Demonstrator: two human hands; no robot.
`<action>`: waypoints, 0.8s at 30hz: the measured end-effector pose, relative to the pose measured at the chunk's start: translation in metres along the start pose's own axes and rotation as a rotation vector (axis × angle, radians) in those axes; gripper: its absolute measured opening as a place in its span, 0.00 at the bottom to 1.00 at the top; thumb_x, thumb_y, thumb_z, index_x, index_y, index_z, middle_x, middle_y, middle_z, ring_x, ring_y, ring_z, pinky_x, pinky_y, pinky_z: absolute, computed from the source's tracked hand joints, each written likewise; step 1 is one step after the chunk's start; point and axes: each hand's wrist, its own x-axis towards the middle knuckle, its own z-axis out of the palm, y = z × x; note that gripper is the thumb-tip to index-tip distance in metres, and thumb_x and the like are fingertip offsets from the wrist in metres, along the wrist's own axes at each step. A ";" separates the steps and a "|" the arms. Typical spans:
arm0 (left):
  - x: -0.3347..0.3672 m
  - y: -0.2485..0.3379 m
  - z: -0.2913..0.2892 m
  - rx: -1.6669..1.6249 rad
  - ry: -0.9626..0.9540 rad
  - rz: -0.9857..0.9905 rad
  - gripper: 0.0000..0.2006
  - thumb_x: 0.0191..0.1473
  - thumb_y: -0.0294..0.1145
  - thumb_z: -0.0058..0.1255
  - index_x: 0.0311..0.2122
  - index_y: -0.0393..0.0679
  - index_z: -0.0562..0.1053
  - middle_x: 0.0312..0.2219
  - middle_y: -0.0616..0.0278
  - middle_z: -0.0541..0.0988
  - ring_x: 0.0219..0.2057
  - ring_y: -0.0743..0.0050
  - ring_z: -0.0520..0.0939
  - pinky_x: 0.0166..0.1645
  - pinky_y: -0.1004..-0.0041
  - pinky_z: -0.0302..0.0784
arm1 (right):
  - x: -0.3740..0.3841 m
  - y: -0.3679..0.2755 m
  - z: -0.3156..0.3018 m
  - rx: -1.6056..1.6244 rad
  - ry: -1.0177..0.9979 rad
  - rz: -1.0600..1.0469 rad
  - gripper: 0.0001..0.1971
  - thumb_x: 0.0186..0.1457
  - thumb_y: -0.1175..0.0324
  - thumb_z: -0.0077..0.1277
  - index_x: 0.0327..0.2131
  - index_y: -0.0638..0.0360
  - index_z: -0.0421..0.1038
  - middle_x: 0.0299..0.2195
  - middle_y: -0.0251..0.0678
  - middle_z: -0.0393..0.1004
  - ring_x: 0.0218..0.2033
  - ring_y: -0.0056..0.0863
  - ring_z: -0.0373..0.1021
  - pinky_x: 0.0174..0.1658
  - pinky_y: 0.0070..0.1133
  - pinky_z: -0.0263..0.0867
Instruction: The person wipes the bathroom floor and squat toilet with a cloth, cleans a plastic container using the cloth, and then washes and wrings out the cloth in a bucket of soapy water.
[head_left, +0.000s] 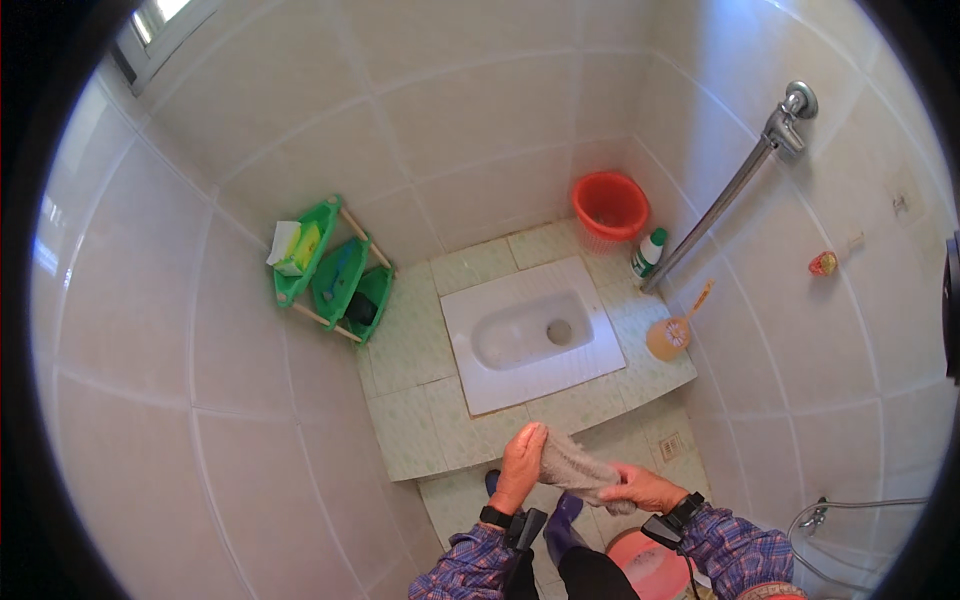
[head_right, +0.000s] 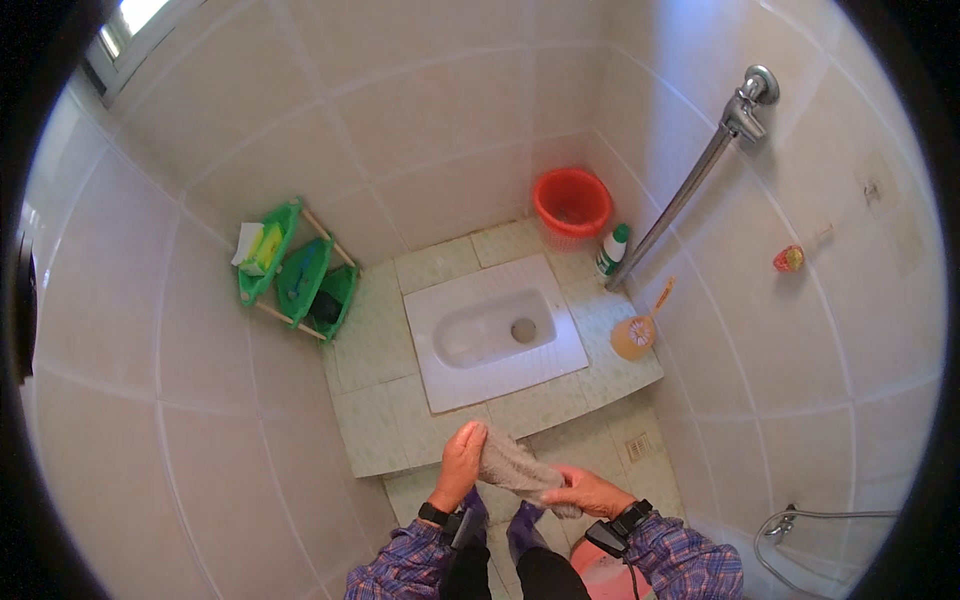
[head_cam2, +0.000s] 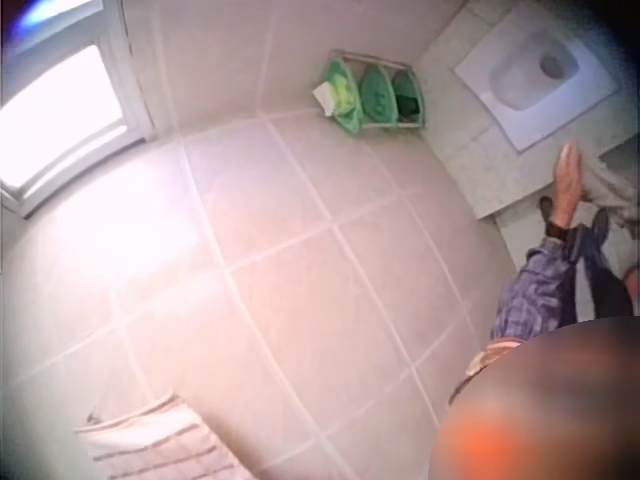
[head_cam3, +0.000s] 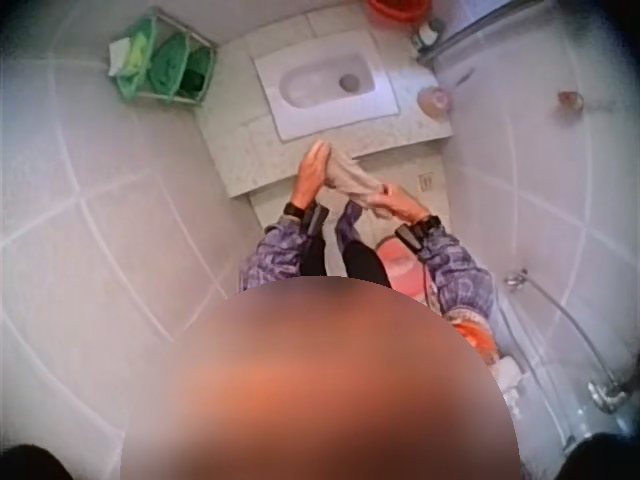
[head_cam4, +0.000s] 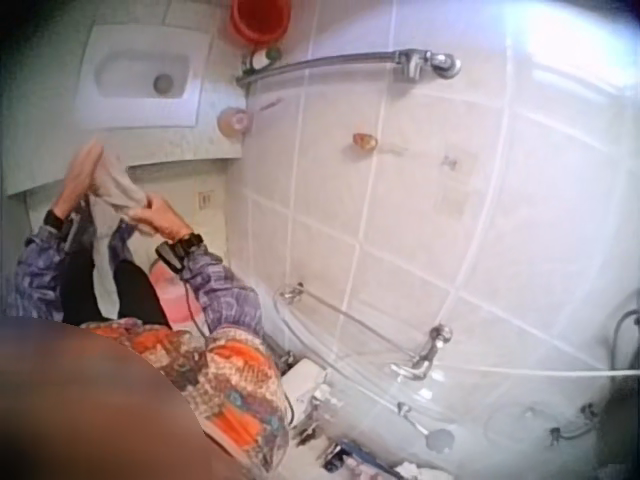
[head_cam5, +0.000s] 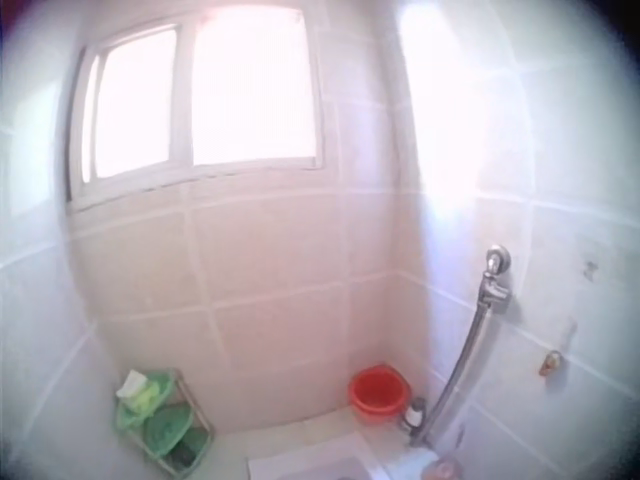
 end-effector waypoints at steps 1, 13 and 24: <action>0.003 -0.002 -0.009 0.002 -0.040 0.026 0.12 0.62 0.33 0.44 0.38 0.32 0.71 0.28 0.56 0.75 0.31 0.72 0.74 0.40 0.72 0.71 | 0.006 0.007 -0.008 -0.218 -0.103 0.217 0.25 0.54 0.66 0.57 0.54 0.60 0.63 0.44 0.32 0.72 0.47 0.21 0.66 0.49 0.18 0.62; 0.037 -0.022 -0.147 -0.074 0.006 -0.202 0.13 0.61 0.36 0.46 0.34 0.35 0.72 0.23 0.73 0.68 0.28 0.86 0.66 0.32 0.79 0.65 | 0.080 -0.121 0.098 -0.446 -0.084 -0.188 0.17 0.55 0.61 0.55 0.45 0.57 0.69 0.36 0.24 0.69 0.37 0.14 0.63 0.40 0.16 0.62; 0.015 -0.026 -0.202 -0.113 0.087 -0.189 0.10 0.58 0.34 0.49 0.34 0.36 0.72 0.25 0.70 0.72 0.28 0.83 0.70 0.34 0.78 0.67 | 0.107 -0.105 0.144 -0.610 0.007 -0.268 0.14 0.54 0.64 0.56 0.42 0.59 0.69 0.33 0.29 0.71 0.36 0.18 0.65 0.42 0.19 0.63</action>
